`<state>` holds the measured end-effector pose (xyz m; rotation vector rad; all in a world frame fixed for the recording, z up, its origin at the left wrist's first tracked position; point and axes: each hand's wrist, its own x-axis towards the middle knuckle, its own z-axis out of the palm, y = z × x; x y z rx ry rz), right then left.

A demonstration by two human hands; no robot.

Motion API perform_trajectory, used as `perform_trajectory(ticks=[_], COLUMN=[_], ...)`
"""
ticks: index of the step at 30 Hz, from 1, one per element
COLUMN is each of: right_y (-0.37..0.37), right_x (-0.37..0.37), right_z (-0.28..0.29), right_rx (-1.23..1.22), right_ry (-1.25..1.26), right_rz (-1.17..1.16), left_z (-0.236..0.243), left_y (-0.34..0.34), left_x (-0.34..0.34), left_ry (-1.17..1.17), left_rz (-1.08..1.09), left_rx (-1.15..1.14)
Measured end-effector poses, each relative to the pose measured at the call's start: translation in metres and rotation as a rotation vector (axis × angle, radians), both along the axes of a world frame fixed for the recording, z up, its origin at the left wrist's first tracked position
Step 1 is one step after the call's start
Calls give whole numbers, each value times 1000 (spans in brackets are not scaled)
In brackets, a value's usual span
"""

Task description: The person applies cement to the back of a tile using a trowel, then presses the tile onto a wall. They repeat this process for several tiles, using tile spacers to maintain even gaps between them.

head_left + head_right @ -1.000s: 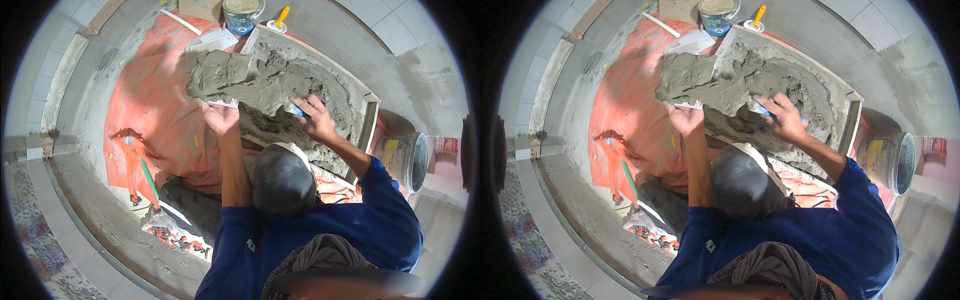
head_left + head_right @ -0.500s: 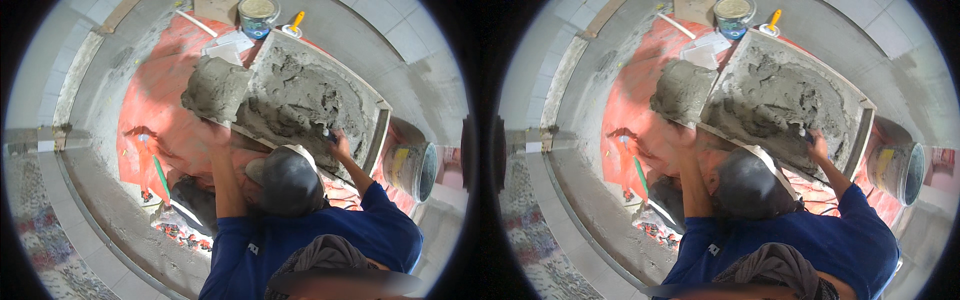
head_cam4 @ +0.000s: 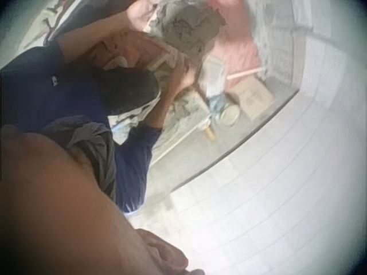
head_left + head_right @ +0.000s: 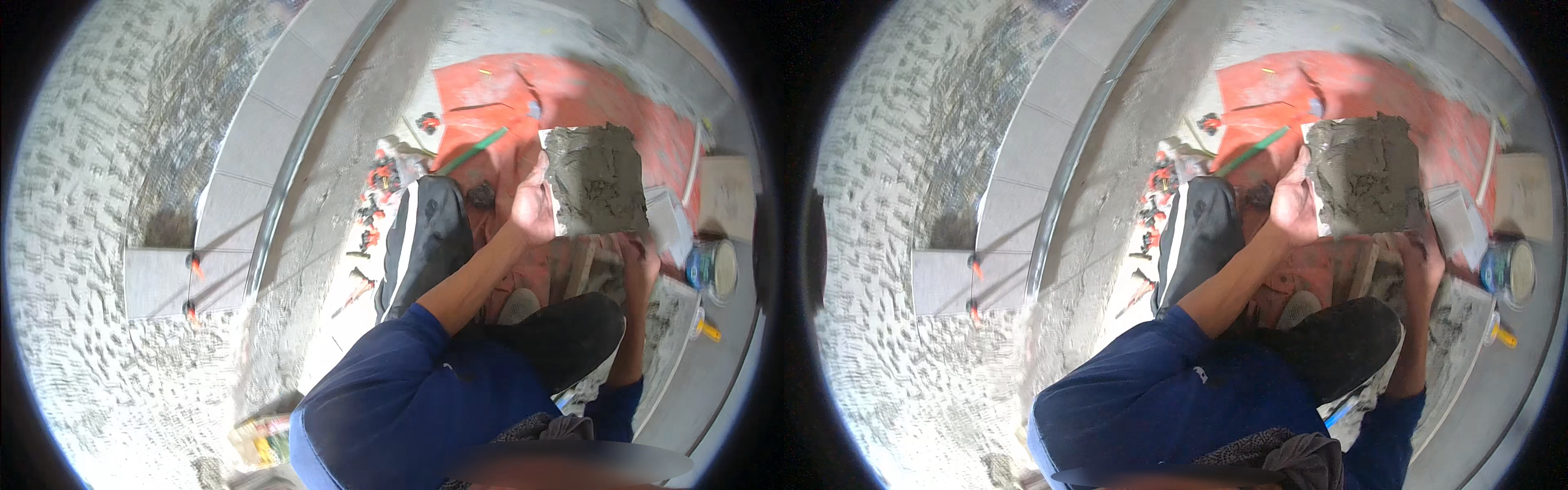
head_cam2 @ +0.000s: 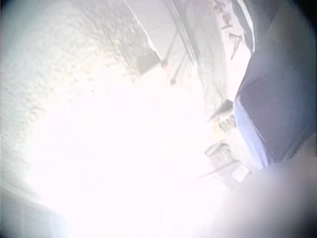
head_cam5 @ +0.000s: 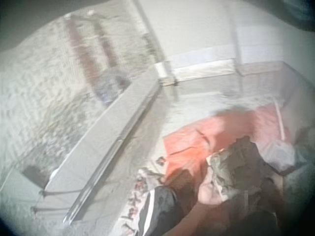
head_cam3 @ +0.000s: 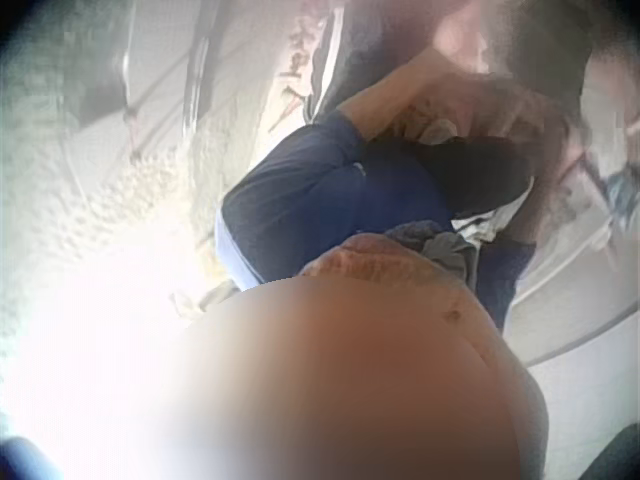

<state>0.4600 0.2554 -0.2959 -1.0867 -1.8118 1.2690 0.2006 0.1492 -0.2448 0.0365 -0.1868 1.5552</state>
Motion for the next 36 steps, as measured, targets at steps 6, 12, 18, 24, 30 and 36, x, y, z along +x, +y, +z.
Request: perform_trajectory(ticks=[6, 12, 18, 24, 30, 36], right_y=[17, -33, -107, -167, -205, -223], right_x=[-186, -321, -401, -450, -477, -504], right_z=[69, 108, 171, 226, 259, 273], right_rx=[305, 50, 148, 449, 406, 399], right_ry=[113, 633, 767, 816, 787, 955], right_rz=[362, 753, 957, 1002, 1154, 1180], left_z=[67, 110, 156, 193, 201, 207], left_y=[-69, -145, -224, -288, -330, -348], left_x=[-71, -120, -147, -153, -167, -189], left_ry=[150, 140, 156, 170, 51, -80], left_rz=[459, 841, 1106, 1279, 1404, 1474], left_rx=[-233, -243, -194, -165, -291, -380])
